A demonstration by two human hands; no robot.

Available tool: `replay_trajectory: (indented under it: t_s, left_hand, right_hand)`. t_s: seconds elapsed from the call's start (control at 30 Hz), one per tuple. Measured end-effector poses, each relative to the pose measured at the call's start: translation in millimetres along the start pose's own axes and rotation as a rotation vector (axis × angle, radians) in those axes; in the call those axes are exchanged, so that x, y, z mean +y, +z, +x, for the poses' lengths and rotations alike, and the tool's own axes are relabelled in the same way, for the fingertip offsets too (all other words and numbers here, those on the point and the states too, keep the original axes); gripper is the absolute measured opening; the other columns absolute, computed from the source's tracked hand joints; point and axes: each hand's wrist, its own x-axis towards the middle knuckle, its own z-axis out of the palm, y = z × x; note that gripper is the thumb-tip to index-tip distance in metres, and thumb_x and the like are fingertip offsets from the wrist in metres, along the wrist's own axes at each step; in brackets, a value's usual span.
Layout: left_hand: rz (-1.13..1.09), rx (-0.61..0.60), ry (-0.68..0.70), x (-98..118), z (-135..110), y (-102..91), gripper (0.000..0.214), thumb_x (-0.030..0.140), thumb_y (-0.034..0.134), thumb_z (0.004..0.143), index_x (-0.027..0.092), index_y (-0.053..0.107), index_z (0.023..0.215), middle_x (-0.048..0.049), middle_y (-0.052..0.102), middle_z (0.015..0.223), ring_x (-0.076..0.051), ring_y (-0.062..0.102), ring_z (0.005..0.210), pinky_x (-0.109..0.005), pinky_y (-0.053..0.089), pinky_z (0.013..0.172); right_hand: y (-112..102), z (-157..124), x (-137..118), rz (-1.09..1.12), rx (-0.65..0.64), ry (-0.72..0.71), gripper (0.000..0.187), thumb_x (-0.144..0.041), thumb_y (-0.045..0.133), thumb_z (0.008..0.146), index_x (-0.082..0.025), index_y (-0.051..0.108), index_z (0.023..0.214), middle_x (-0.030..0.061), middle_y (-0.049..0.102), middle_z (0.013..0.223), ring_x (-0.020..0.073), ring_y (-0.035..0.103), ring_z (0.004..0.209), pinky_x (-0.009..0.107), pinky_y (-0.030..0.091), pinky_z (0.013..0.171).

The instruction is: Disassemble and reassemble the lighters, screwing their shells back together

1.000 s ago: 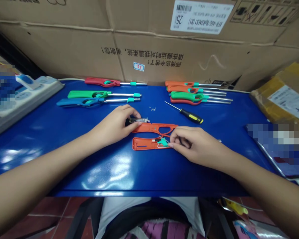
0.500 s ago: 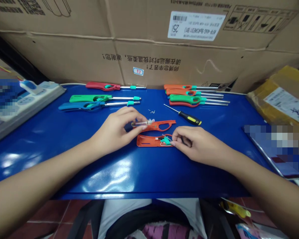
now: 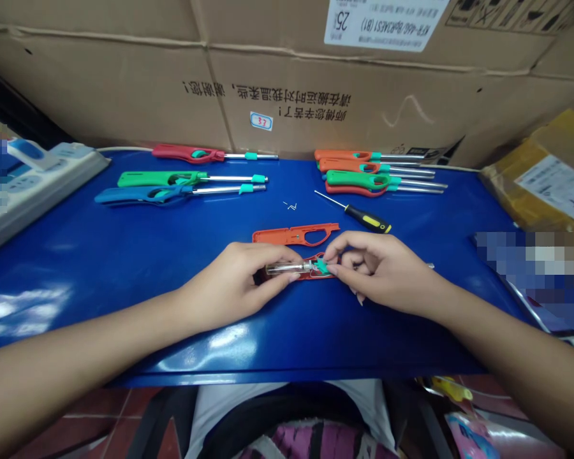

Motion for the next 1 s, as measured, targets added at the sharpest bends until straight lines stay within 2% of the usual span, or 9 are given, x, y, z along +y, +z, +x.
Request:
replay_trajectory:
  t_s: [0.17, 0.27, 0.57, 1.0]
  left_hand:
    - [-0.011, 0.004, 0.015, 1.7, 1.5, -1.8, 0.018, 0.025, 0.063, 0.098, 0.022, 0.073, 0.113, 0.0026, 0.079, 0.105, -0.009, 0.073, 0.087, -0.017, 0.054, 0.076]
    - [-0.013, 0.006, 0.024, 1.4, 2.4, -2.1, 0.018, 0.024, 0.064, 0.098, 0.021, 0.073, 0.114, 0.0024, 0.079, 0.106, -0.009, 0.073, 0.089, -0.016, 0.054, 0.077]
    - [0.012, 0.001, 0.055, 0.3, 2.1, -1.9, 0.02, 0.022, 0.063, 0.098, 0.019, 0.073, 0.115, 0.001, 0.079, 0.11, -0.01, 0.074, 0.094, -0.016, 0.055, 0.084]
    - [0.029, -0.007, 0.072, 1.4, 1.7, -1.9, 0.02, 0.022, 0.062, 0.099, 0.019, 0.072, 0.116, -0.0016, 0.079, 0.111, -0.013, 0.075, 0.095, -0.02, 0.057, 0.083]
  right_hand:
    - [-0.4, 0.1, -3.4, -0.087, 0.041, -0.158, 0.011, -0.026, 0.064, 0.094, -0.016, 0.069, 0.094, -0.0033, 0.057, 0.07, 0.0058, 0.055, 0.05, 0.021, 0.043, 0.048]
    - [-1.1, 0.5, -5.3, -0.126, 0.062, -0.201, 0.014, -0.027, 0.064, 0.095, -0.016, 0.07, 0.091, -0.0011, 0.058, 0.076, 0.0051, 0.053, 0.054, 0.02, 0.042, 0.049]
    - [-1.1, 0.2, -6.5, -0.21, 0.034, -0.229, 0.013, -0.024, 0.063, 0.096, -0.016, 0.071, 0.089, -0.0006, 0.06, 0.08, 0.0049, 0.05, 0.06, 0.018, 0.038, 0.049]
    - [-2.0, -0.5, -8.0, -0.224, 0.003, -0.193, 0.014, -0.026, 0.062, 0.096, -0.018, 0.071, 0.089, -0.0005, 0.06, 0.079, 0.0065, 0.051, 0.06, 0.02, 0.039, 0.051]
